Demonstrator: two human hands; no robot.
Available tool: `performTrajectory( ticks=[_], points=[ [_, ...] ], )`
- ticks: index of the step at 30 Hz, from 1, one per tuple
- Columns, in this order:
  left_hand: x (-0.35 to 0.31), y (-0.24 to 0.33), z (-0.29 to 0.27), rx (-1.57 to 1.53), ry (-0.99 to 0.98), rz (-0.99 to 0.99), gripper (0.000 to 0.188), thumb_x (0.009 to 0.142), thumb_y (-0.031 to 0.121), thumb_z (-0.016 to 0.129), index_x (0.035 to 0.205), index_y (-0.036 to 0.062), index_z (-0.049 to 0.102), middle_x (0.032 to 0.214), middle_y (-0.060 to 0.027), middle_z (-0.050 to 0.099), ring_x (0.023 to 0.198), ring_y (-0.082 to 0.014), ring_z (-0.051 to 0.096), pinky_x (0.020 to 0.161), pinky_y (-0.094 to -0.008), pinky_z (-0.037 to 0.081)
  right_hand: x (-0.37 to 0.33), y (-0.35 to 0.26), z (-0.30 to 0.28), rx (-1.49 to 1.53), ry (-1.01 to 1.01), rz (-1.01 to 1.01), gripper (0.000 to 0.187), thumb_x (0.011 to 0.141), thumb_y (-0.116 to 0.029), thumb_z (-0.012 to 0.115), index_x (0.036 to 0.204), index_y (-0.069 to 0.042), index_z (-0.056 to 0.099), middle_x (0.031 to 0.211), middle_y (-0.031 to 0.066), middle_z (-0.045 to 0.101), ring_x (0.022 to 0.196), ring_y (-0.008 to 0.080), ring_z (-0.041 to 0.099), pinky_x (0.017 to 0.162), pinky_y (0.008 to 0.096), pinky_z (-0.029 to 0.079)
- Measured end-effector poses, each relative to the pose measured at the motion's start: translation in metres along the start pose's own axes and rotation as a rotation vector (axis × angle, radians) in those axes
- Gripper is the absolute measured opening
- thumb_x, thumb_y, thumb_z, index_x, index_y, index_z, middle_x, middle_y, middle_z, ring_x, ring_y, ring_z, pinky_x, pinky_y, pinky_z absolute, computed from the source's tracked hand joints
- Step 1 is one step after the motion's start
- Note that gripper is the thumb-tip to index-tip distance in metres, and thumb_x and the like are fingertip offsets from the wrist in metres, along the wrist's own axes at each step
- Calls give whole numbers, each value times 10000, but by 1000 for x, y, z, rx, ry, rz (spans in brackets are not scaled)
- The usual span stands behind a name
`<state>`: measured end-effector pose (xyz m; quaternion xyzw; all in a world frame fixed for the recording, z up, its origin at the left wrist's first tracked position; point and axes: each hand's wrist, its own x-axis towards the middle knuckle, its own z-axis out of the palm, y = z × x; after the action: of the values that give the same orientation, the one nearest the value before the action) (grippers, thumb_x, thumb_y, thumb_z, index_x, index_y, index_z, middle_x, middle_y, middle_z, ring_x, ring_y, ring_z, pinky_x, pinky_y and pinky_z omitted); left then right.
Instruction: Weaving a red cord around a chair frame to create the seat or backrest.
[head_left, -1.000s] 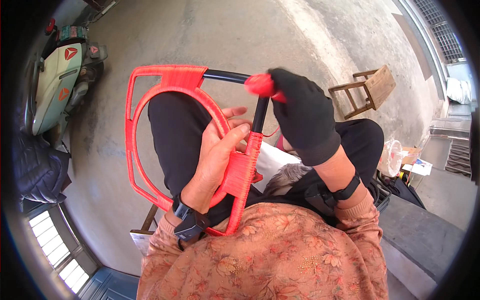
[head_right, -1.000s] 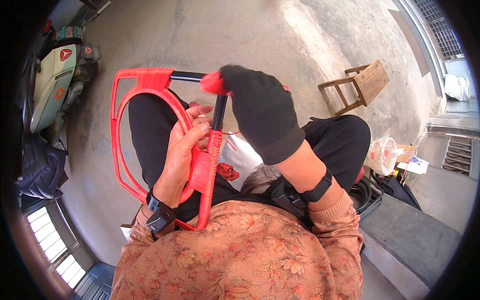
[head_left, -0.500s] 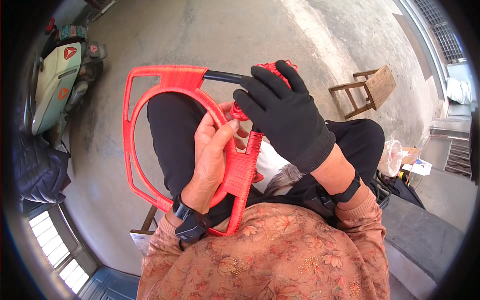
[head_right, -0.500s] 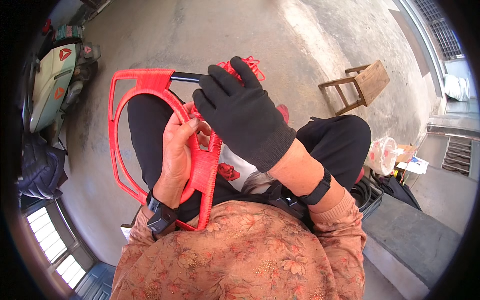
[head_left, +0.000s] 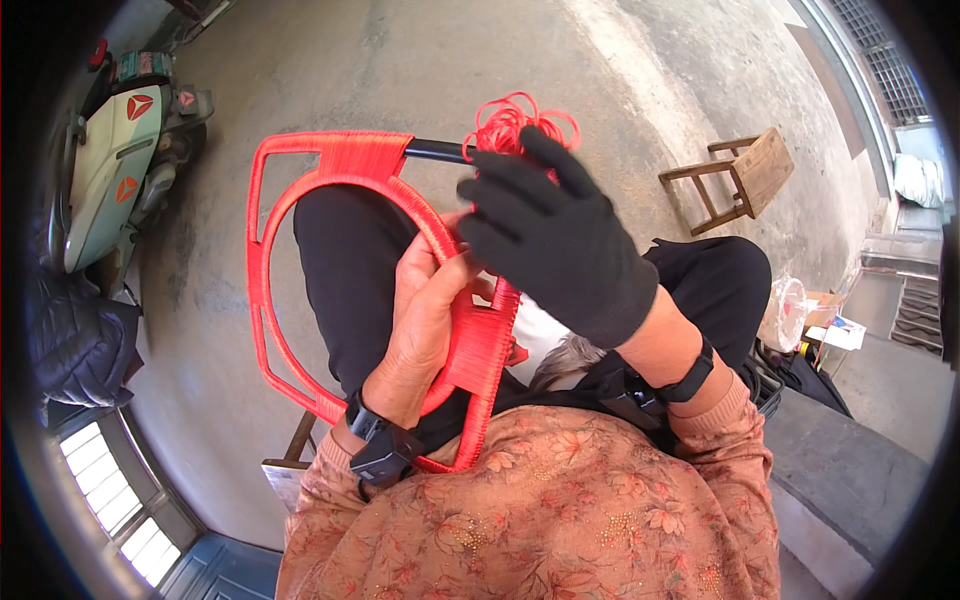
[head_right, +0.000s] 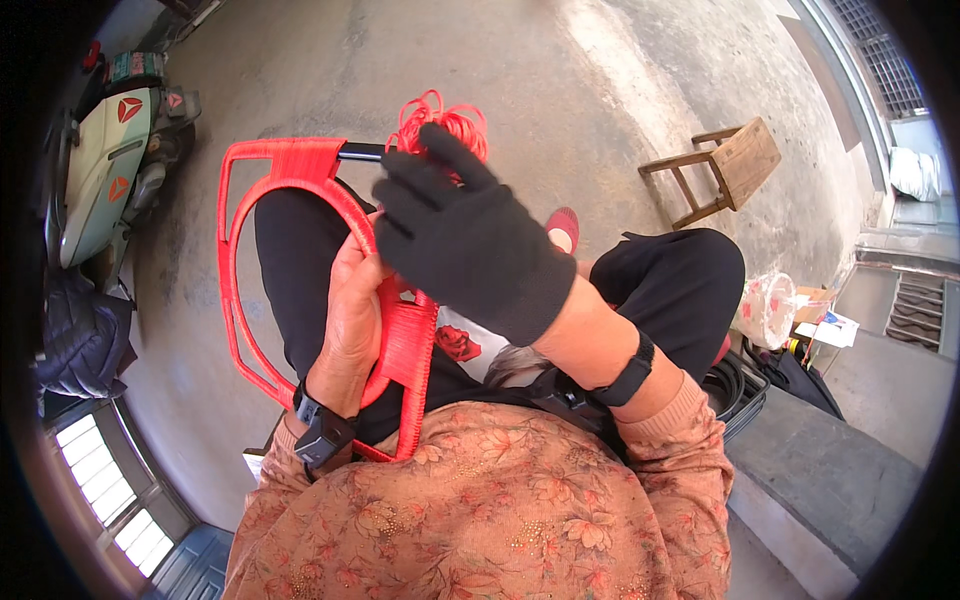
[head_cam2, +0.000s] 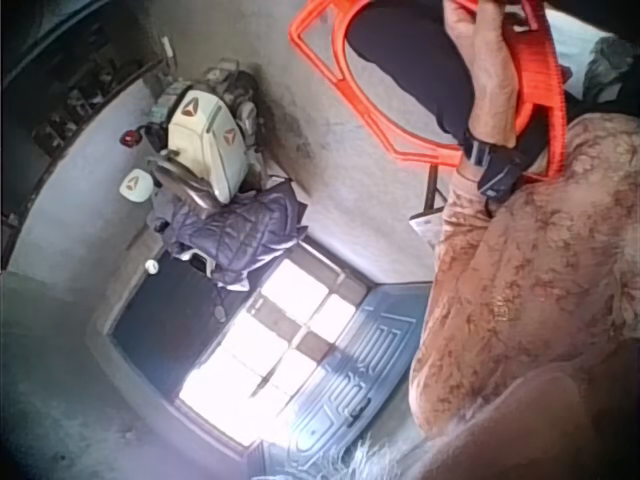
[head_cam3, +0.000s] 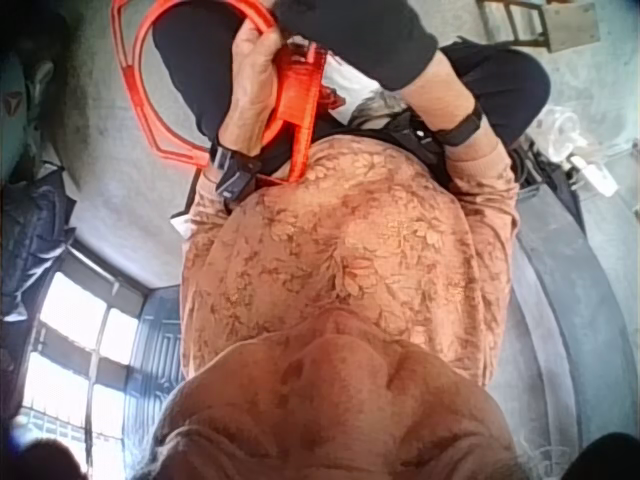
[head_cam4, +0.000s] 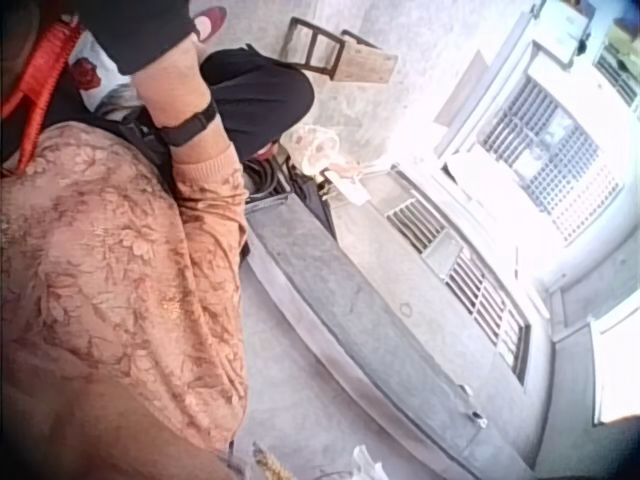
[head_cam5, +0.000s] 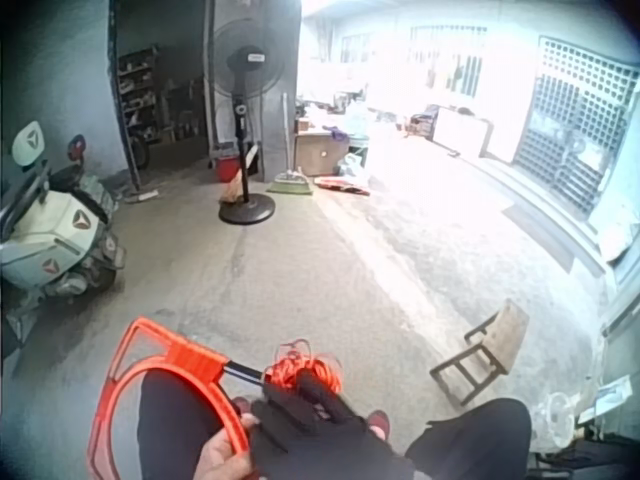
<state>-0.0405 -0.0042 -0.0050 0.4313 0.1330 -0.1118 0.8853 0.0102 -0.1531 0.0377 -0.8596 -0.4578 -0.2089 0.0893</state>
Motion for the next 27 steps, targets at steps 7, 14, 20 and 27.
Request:
performTrajectory(
  ticks=[7,14,20,27],
  points=[
    [2,5,0,134,-38,-220,251,901,165,570,1084,-8,555,873,-139,652,654,-178,648,469,-341,560,-37,6,-13,473,305,736,289,747,-150,742,1005,-62,647,955,97,677,865,233,659,823,332,510],
    [-1,6,4,184,-11,-275,245,892,163,599,1061,-15,586,904,-91,666,723,-146,647,619,-271,528,-51,-1,23,1424,-84,1006,396,859,-198,680,1179,5,566,1036,102,663,939,131,612,836,277,483],
    [-2,10,7,103,-26,-222,233,897,166,589,1056,-6,586,886,-83,665,708,-132,634,611,-268,525,-60,8,12,1489,-190,1049,392,838,-150,686,1173,19,572,1024,79,644,928,105,583,826,257,469],
    [-1,9,-1,86,-109,-290,134,890,132,592,989,48,558,859,-101,667,722,-141,641,647,-267,525,-98,15,-12,1370,282,1092,377,790,-108,680,1136,9,584,967,54,631,897,144,600,806,271,478]
  ],
)
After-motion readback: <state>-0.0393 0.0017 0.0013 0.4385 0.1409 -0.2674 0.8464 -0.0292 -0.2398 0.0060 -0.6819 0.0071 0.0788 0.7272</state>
